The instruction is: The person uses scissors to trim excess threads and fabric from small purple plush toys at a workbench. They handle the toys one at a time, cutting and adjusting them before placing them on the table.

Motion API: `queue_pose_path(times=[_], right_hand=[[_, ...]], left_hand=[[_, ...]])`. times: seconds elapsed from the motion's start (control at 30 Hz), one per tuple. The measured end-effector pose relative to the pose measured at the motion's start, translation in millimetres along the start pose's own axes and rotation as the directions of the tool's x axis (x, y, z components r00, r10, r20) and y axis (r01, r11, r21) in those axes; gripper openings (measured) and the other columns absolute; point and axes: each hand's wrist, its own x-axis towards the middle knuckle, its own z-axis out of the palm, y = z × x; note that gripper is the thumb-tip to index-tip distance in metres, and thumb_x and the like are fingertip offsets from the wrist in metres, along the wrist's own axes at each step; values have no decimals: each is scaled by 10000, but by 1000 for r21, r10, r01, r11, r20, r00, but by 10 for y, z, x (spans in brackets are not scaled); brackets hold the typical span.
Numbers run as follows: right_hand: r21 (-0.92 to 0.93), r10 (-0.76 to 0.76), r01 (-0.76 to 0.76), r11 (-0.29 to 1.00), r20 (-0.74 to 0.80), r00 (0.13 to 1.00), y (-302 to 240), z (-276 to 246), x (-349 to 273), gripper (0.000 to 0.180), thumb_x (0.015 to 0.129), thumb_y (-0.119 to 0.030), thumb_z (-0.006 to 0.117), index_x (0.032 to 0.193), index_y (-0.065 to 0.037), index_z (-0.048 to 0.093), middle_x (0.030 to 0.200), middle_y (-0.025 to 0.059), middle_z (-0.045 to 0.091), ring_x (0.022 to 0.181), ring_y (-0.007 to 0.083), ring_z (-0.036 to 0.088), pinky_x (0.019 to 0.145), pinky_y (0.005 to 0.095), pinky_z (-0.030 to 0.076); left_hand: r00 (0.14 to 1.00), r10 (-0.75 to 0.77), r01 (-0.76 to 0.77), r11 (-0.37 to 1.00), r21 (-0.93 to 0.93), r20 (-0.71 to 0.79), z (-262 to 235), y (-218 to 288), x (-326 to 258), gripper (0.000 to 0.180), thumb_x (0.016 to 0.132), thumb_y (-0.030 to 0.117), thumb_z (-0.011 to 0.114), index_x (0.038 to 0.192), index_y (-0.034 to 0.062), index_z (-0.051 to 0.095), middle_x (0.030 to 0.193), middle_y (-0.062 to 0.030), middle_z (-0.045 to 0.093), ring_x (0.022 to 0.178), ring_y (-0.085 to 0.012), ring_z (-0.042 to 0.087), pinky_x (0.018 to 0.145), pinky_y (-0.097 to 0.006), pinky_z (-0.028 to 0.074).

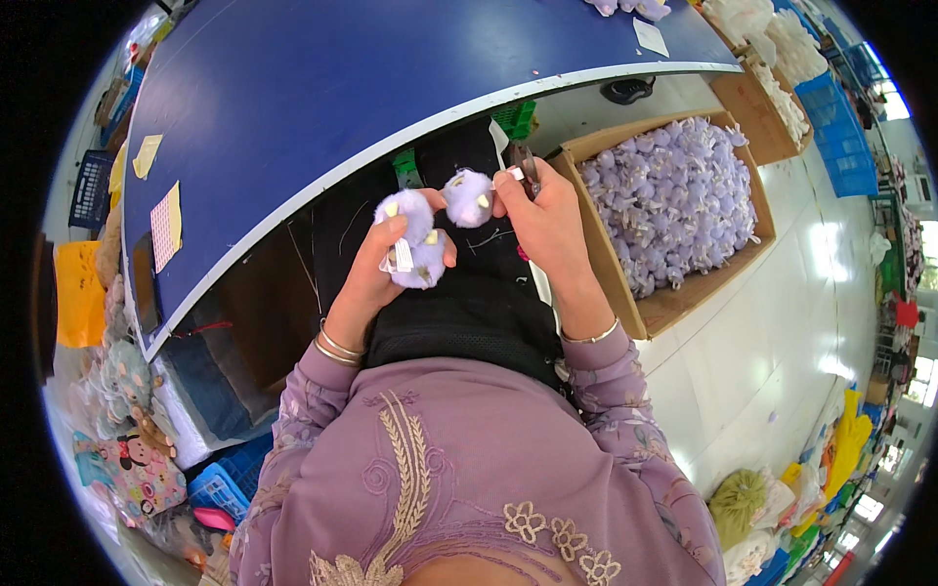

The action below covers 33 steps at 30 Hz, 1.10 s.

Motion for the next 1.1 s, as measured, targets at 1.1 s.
queue_pose_path(times=[1.1], right_hand=[[373,-36,0,928,90,995,161,49,-202,158,970,-143,553,882,-13,565,589,-6,504,455,37,401,418,199,325]], left_hand=[[995,68,-85,961,263,76,166,48,20,282,821,122,702,1070,17,620,1092,-64,584,1066,-168,586,898,-317,464]])
